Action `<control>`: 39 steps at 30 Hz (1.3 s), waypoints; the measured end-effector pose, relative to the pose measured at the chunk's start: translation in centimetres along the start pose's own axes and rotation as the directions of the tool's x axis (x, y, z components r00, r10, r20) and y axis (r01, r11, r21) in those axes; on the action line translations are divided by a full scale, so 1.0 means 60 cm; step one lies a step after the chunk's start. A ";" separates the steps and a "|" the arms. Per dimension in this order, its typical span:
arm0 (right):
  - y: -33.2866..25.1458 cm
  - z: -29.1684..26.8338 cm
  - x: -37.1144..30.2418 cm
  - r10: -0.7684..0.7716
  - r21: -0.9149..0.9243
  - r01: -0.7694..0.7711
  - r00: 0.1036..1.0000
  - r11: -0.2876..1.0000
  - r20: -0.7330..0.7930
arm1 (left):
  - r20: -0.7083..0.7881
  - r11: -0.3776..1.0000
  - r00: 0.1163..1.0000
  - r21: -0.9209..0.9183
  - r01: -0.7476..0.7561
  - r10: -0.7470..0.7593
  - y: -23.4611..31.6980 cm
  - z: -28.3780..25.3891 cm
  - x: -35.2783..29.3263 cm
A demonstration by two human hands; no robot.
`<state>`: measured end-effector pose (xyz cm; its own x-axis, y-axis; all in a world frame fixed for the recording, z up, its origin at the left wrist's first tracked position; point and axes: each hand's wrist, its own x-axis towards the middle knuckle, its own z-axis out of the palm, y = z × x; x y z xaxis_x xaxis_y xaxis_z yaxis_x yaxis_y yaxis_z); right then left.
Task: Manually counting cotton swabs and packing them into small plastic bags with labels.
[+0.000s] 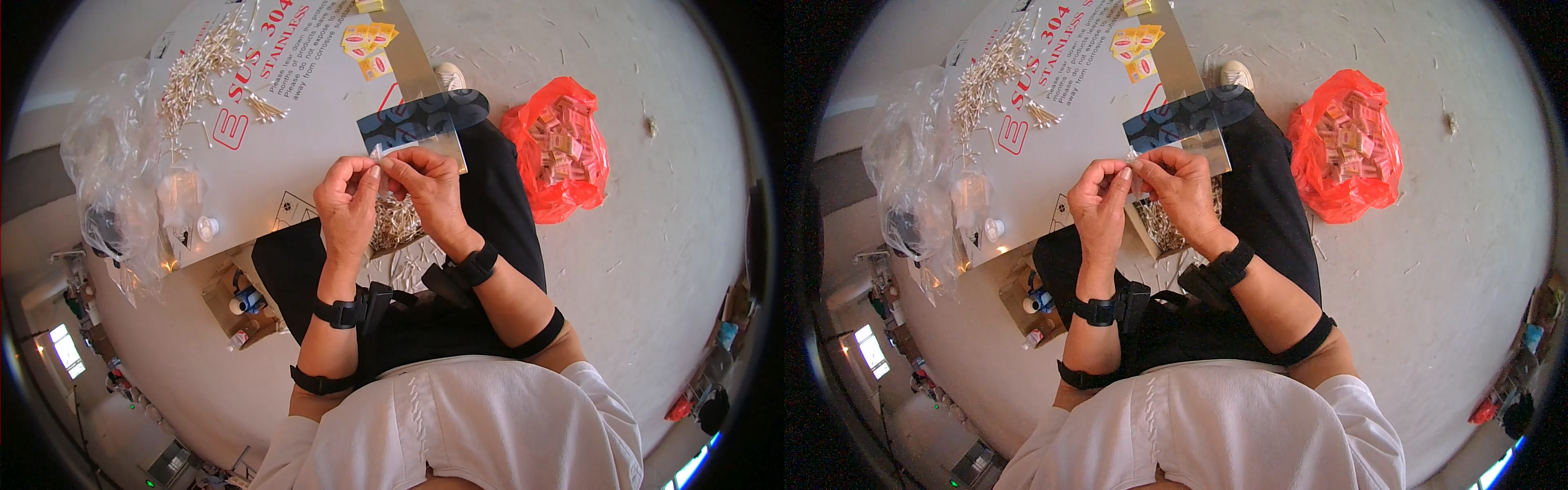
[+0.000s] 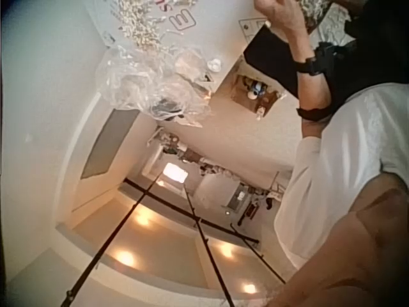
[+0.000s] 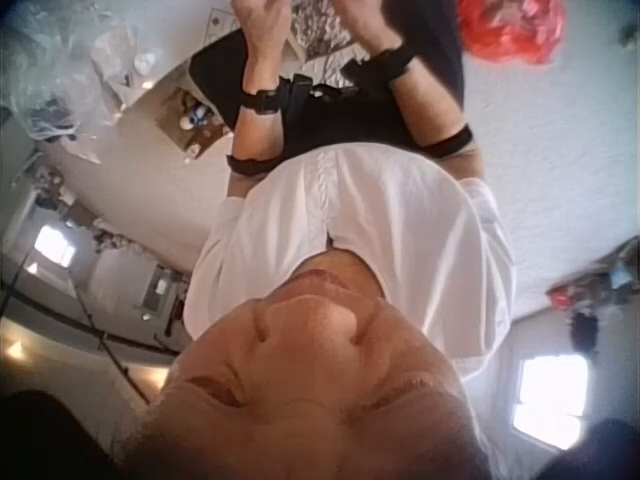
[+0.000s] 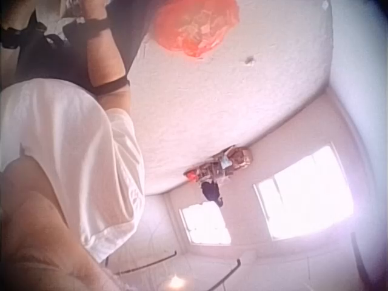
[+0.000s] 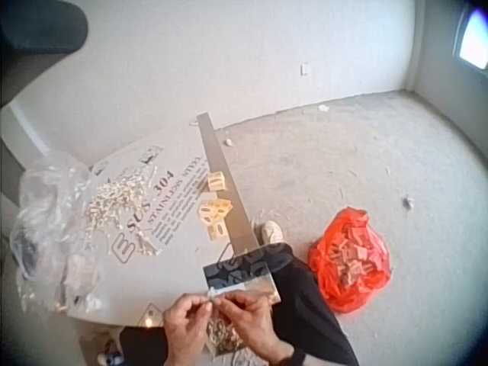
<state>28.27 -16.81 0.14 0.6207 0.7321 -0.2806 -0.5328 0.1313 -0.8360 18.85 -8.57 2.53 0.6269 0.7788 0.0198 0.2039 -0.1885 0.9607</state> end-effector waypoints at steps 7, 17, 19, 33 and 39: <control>-0.002 0.001 0.000 -0.006 -0.027 0.006 1.000 1.000 -0.006 | 0.000 1.000 1.000 0.005 -0.021 0.021 0.001 0.001 0.001; 0.002 -0.002 0.001 0.015 0.048 -0.014 1.000 0.999 -0.016 | -0.010 1.000 1.000 -0.014 -0.011 0.010 -0.002 0.002 0.001; 0.003 -0.003 0.002 0.011 0.050 -0.010 1.000 0.999 -0.012 | -0.006 1.000 1.000 -0.017 -0.011 0.011 -0.002 0.002 0.001; 0.006 -0.005 0.005 0.019 0.067 -0.018 1.000 0.998 -0.009 | 0.022 0.997 0.999 -0.073 0.025 -0.024 -0.001 0.005 0.000; 0.009 -0.008 0.006 0.047 0.115 -0.046 0.999 0.992 -0.003 | 0.016 1.000 1.000 0.022 0.001 -0.001 -0.003 0.003 0.001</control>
<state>28.49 -16.77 -0.60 0.5970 0.7354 -0.3207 -0.6232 0.1733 -0.7626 18.95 -8.58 2.30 0.6383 0.7697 0.0142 0.2210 -0.2010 0.9543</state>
